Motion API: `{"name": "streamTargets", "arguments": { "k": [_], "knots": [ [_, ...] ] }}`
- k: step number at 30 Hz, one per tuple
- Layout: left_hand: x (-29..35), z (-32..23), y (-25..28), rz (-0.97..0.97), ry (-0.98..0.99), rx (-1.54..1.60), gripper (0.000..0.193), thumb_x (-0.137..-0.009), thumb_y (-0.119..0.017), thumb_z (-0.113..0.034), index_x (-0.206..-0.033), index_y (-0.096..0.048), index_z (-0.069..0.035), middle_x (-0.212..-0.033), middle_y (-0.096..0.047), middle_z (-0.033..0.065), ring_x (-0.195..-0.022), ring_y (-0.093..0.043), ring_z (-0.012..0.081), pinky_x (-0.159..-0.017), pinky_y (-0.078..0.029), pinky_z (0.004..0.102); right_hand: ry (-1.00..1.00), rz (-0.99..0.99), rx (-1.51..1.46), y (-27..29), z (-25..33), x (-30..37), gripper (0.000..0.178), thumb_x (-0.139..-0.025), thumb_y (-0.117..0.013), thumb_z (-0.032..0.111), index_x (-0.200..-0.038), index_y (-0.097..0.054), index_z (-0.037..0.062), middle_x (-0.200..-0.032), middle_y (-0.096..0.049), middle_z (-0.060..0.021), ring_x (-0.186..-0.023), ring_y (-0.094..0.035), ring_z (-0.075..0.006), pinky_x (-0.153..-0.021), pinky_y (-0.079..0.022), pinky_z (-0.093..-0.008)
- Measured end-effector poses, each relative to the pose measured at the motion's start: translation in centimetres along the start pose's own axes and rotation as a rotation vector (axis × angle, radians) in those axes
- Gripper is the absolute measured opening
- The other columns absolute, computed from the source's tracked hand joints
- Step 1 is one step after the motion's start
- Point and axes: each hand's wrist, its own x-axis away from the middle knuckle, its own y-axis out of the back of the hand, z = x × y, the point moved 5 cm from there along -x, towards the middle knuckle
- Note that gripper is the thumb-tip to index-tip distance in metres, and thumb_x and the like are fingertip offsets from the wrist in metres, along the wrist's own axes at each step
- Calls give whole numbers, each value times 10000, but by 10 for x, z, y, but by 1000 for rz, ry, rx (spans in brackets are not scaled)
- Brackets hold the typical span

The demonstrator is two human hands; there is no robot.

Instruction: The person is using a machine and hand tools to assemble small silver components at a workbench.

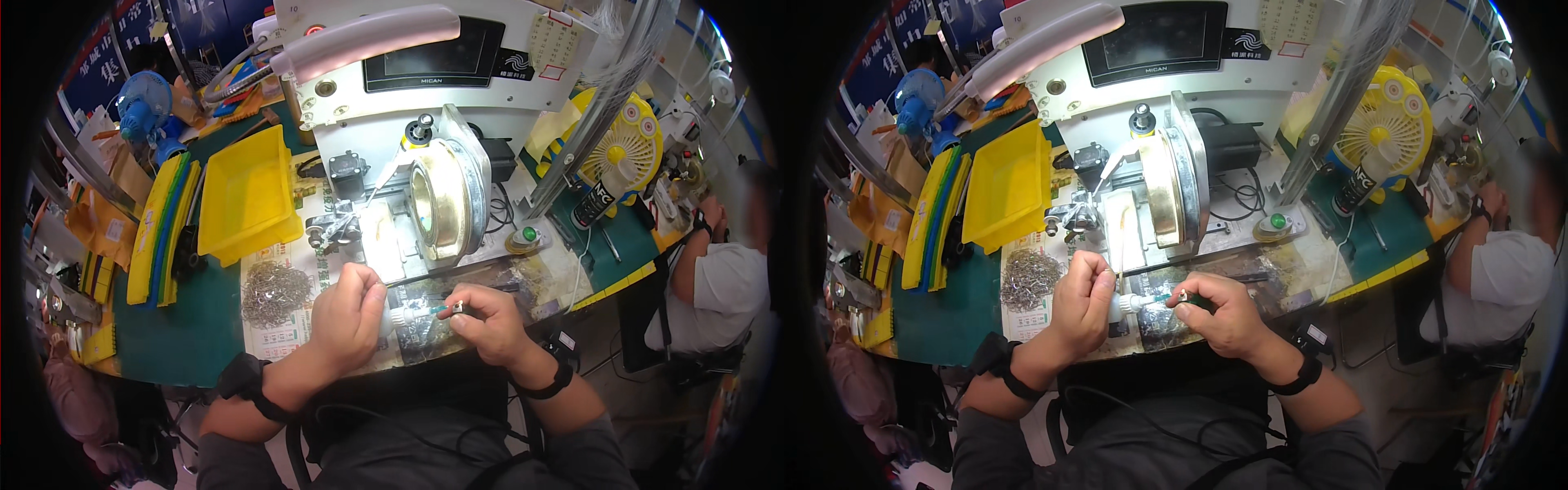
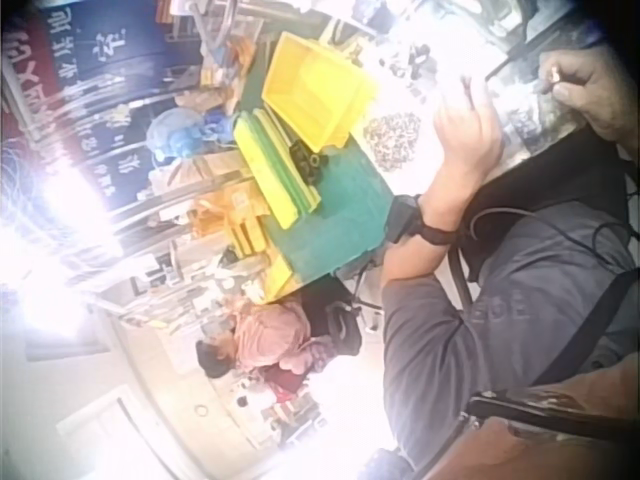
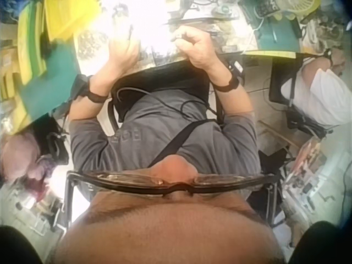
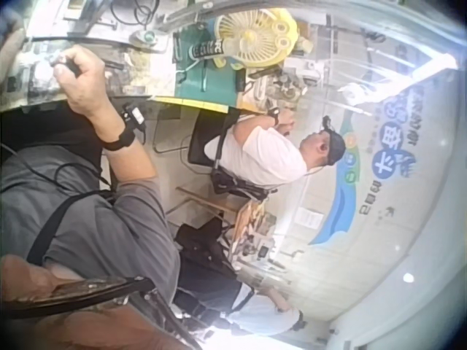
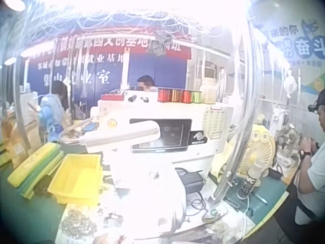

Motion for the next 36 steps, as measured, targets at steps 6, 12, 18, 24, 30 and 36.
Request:
{"name": "streamTargets", "arguments": {
  "k": [6, 12, 18, 24, 30, 36],
  "knots": [
    [0, -1, 0, 1, -6, -1, 89, -1001, -571, -113, -1018, -534, -33, -713, -624, 147, -638, -626, 365, -586, -464, 450, 8, 2, -7, 1, 0, 1, 164, -910, -658, 142, -988, -704, 6, -938, -682, -68, -901, -631, -163, -837, -486, -299],
    [1, 2, 1, -1, 2, -4, 91, -998, -574, -111, -1019, -533, -32, -714, -623, 149, -643, -628, 365, -586, -463, 451, -73, 17, 76, 6, 13, 4, 204, -917, -687, 160, -1030, -705, -9, -948, -680, -63, -912, -627, -139, -833, -486, -286],
    [1, 0, 2, -9, -20, -8, 91, -997, -577, -112, -1017, -535, -35, -718, -624, 148, -642, -628, 365, -589, -467, 449, -271, -324, 213, 109, -21, 29, 296, -938, -640, 97, -1201, -680, -32, -1038, -714, -91, -916, -650, -154, -838, -526, -306],
    [0, -5, -1, 25, -6, 20, 90, -993, -575, -105, -1016, -532, -29, -726, -629, 142, -645, -627, 362, -597, -476, 448, -64, -620, 967, 189, -15, 35, 405, -902, -693, 83, -1285, -626, -29, -1222, -689, -231, -1121, -683, -352, -990, -515, -392],
    [4, 5, -2, -28, -61, -3, 80, -990, -571, -95, -1002, -534, -25, -734, -626, 156, -647, -623, 359, -592, -472, 439, -200, -259, 562, 77, 15, 21, 331, -858, -730, 104, -1174, -671, 22, -1141, -713, -109, -1079, -677, -226, -959, -525, -348],
    [8, 7, -1, -76, -116, 68, 53, -991, -546, -58, -979, -516, -16, -724, -563, 113, -599, -552, 235, -566, -444, 371, -233, 112, -183, -52, 13, 6, 459, -899, -814, 209, -1218, -545, 20, -992, -662, -67, -872, -628, -116, -776, -545, -282]
  ]
}}
